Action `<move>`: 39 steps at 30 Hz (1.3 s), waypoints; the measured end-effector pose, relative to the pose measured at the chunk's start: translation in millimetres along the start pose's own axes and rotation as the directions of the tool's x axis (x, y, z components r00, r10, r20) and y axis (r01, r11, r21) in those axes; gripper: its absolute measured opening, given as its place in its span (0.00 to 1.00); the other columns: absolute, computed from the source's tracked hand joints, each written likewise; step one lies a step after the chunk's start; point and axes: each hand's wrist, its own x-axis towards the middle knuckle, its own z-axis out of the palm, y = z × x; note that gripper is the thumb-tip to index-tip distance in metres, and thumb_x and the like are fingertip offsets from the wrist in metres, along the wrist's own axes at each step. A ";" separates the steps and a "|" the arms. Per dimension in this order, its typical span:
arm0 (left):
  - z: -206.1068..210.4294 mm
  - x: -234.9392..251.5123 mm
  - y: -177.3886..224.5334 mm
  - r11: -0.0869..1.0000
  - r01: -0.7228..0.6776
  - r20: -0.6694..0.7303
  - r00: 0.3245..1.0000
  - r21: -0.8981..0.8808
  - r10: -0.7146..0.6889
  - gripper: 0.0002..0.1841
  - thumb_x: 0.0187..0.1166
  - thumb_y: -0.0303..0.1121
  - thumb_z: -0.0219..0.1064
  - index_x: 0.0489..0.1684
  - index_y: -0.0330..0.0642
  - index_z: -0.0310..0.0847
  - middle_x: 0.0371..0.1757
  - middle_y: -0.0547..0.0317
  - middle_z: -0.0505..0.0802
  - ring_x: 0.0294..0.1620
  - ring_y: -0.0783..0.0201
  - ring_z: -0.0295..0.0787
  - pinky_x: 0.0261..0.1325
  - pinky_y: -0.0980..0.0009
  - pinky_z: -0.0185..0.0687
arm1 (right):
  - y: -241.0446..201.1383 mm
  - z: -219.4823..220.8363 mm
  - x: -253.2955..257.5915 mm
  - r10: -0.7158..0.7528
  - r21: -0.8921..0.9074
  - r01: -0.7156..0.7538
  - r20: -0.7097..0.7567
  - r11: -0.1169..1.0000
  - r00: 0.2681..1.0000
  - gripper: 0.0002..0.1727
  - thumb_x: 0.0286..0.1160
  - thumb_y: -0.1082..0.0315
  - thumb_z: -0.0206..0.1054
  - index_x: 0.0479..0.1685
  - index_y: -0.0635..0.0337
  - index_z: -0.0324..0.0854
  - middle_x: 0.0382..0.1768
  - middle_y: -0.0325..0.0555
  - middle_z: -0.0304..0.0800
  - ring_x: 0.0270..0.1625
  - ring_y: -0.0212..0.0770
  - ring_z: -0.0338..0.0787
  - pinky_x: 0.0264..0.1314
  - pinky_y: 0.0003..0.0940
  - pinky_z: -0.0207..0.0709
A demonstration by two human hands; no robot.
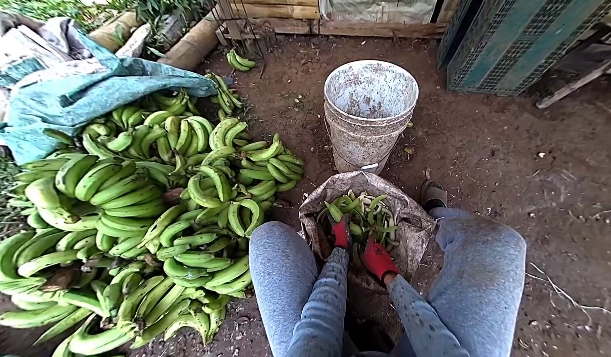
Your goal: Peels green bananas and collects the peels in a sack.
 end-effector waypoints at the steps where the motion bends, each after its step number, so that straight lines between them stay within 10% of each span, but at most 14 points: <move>1: 3.3 -1.5 0.4 1.000 0.021 0.016 1.000 -0.009 -0.021 0.35 0.84 0.31 0.63 0.90 0.37 0.51 0.77 0.34 0.77 0.69 0.47 0.79 0.70 0.52 0.77 | 4.8 0.1 10.4 0.022 -0.022 -0.022 0.005 1.000 1.000 0.34 0.90 0.55 0.53 0.89 0.65 0.55 0.74 0.63 0.81 0.77 0.58 0.83 0.78 0.58 0.75; 8: -7.7 -14.7 -4.0 0.838 -0.161 0.254 0.967 0.521 0.028 0.47 0.73 0.32 0.76 0.94 0.39 0.49 0.82 0.35 0.75 0.81 0.46 0.74 0.83 0.52 0.68 | 7.7 -5.1 22.4 0.036 -0.079 -0.034 0.017 0.996 0.999 0.35 0.88 0.53 0.55 0.89 0.62 0.57 0.74 0.62 0.82 0.76 0.58 0.84 0.77 0.58 0.75; 28: -9.7 -8.2 -21.8 0.611 -0.423 0.475 0.876 0.669 0.086 0.50 0.65 0.32 0.79 0.92 0.38 0.54 0.83 0.37 0.75 0.84 0.46 0.71 0.87 0.53 0.62 | 24.0 -4.8 36.8 0.136 -0.085 -0.129 0.078 0.988 0.988 0.35 0.86 0.57 0.58 0.88 0.66 0.59 0.79 0.62 0.77 0.82 0.57 0.78 0.82 0.57 0.70; 33: -6.5 -19.4 35.2 0.863 -0.215 0.339 0.939 0.457 0.055 0.36 0.75 0.27 0.72 0.86 0.33 0.63 0.76 0.33 0.81 0.75 0.47 0.80 0.78 0.54 0.74 | 7.2 -62.3 -20.6 0.014 -0.145 0.007 0.141 0.989 0.990 0.28 0.87 0.52 0.58 0.74 0.64 0.78 0.76 0.62 0.80 0.81 0.59 0.77 0.81 0.65 0.67; 39: -13.3 -47.5 114.9 0.977 -0.190 0.207 0.964 0.095 0.167 0.25 0.75 0.21 0.68 0.73 0.27 0.73 0.53 0.41 0.88 0.45 0.60 0.86 0.50 0.64 0.84 | -11.9 -8.7 -55.8 -0.237 -0.287 0.360 0.385 0.888 0.892 0.36 0.81 0.36 0.59 0.66 0.61 0.84 0.67 0.67 0.86 0.73 0.67 0.83 0.71 0.77 0.70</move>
